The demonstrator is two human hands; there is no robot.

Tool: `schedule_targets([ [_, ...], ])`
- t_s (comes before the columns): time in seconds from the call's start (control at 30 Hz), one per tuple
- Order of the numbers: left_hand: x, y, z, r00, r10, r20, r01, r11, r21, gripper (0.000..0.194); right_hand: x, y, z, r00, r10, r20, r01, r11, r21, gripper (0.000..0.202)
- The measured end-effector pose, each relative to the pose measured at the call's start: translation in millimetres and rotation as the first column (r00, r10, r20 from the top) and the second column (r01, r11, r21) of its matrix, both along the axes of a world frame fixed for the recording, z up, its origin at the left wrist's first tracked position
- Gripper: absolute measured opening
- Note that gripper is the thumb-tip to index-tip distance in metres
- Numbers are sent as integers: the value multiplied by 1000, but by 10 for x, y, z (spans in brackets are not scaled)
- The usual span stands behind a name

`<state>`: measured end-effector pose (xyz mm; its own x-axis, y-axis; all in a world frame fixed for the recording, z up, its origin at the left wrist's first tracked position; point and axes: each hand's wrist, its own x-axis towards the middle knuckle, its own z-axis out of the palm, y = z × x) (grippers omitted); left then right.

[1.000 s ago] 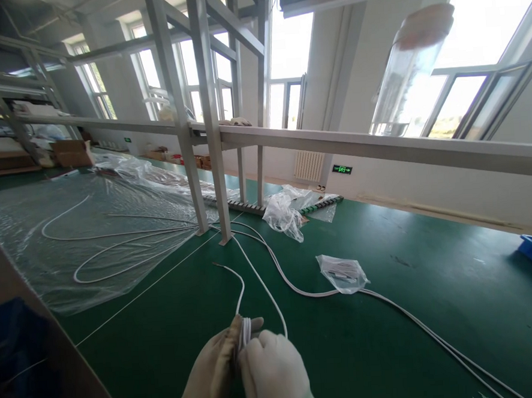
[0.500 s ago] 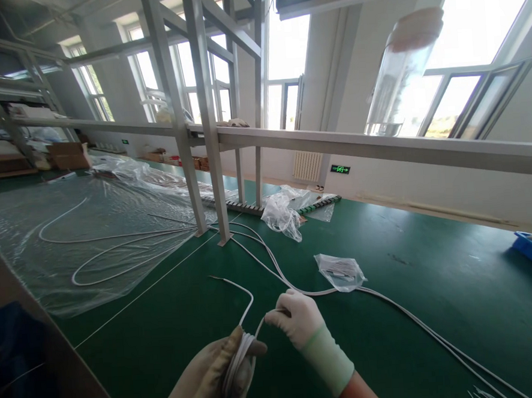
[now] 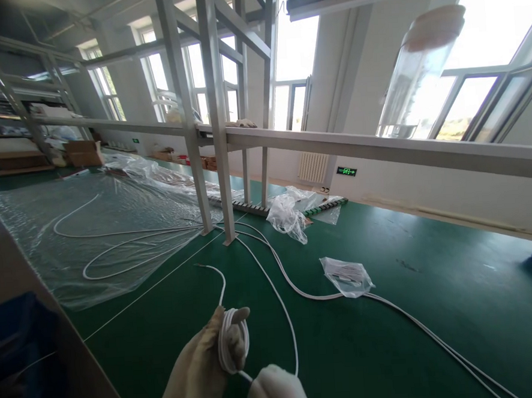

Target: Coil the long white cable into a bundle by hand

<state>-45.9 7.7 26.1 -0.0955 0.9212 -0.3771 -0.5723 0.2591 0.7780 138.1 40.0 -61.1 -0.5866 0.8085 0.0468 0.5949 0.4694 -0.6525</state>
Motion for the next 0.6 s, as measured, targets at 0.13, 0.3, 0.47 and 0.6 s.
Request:
schedule_targets([
  [0.13,-62,-58,54,951,-147,-272,155,988,7,55,169,526,351,995,-92,-49,87,992,-96,27],
  [0.3,27,-40,161,899,-393,-193,405,914,21,65,124,822,1046,987,-144,-68,140,988,-65,19],
  [0.47,176,29,79,929,-272,-252,241,959,-148,50,-203,366,1187,987,-139,82,138,990,14,15],
  [0.6,84,17,-7,972,-62,-228,54,998,-44,55,-357,-72,638,971,-37,237,37,999,4,9],
])
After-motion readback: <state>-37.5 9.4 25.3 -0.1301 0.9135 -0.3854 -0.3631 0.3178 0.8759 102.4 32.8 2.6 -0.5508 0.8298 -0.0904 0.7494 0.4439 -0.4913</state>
